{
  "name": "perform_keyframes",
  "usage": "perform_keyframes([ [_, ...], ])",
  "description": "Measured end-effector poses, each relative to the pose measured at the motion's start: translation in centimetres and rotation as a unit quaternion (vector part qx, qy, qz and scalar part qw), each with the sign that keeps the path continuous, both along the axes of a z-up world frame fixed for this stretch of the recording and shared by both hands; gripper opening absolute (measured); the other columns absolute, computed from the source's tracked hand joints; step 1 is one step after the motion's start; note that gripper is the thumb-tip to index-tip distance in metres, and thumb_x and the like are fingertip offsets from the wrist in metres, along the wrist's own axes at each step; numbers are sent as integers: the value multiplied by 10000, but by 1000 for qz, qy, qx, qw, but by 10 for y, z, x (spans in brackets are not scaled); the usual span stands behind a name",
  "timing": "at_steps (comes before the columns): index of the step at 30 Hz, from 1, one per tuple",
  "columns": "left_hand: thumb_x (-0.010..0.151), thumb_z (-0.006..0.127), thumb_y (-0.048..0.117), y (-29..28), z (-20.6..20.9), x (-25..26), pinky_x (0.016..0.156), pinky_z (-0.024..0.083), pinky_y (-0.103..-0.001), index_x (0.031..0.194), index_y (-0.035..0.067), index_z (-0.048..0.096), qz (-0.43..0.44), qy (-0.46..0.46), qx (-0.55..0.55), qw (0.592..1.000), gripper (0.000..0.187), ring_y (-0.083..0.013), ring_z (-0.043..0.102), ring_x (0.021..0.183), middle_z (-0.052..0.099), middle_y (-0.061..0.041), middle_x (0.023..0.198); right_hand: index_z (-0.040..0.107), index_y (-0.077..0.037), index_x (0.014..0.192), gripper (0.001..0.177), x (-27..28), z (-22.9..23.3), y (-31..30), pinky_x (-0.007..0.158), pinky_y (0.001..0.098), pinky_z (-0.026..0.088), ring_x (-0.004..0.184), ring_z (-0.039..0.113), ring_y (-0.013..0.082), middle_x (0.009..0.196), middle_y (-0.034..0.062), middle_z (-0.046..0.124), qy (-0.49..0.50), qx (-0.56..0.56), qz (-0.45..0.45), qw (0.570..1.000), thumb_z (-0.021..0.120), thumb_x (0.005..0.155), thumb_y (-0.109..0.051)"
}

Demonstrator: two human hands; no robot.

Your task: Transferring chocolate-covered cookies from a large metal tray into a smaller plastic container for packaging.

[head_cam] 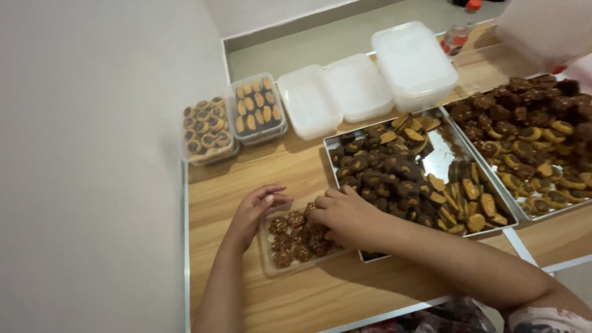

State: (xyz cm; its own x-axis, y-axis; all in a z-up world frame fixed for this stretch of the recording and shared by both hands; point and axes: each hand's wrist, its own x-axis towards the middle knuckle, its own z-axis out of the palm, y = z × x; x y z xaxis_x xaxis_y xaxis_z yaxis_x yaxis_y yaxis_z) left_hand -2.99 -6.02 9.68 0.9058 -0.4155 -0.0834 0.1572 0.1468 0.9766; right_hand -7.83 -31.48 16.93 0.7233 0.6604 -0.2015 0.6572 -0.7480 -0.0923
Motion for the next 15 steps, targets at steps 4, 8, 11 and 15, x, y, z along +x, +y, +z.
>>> perform_keyframes([
  [4,956,606,277,0,-4,1,1044,529,-496,1358,-38,639,15,4,3,1000,512,-307,708,1082,761,-267,1106,657,-163,1131,336,1,7,-24,950,472,401,1087,550,271,1100,28,628,-31,117,-6,993,789,856,-305],
  [8,939,596,280,-2,5,-2,1022,534,-479,1356,-21,650,17,11,15,1000,517,-295,714,1065,770,-244,1098,664,-174,1016,321,8,19,-68,878,479,469,1039,609,301,1018,43,641,-117,227,-2,967,818,796,-349],
  [11,870,645,335,0,5,1,877,608,-462,1293,5,672,30,53,70,996,537,-349,754,1130,794,-232,1130,798,-195,1004,257,14,42,-106,863,429,487,969,657,229,1020,27,752,-118,300,-76,944,875,759,-207],
  [15,887,646,295,6,-14,6,874,584,-431,1296,-24,662,32,36,36,998,519,-360,757,1073,796,-262,1095,753,-111,1110,265,32,32,-190,879,354,526,995,669,216,1076,66,723,-169,395,-245,869,789,848,-102],
])
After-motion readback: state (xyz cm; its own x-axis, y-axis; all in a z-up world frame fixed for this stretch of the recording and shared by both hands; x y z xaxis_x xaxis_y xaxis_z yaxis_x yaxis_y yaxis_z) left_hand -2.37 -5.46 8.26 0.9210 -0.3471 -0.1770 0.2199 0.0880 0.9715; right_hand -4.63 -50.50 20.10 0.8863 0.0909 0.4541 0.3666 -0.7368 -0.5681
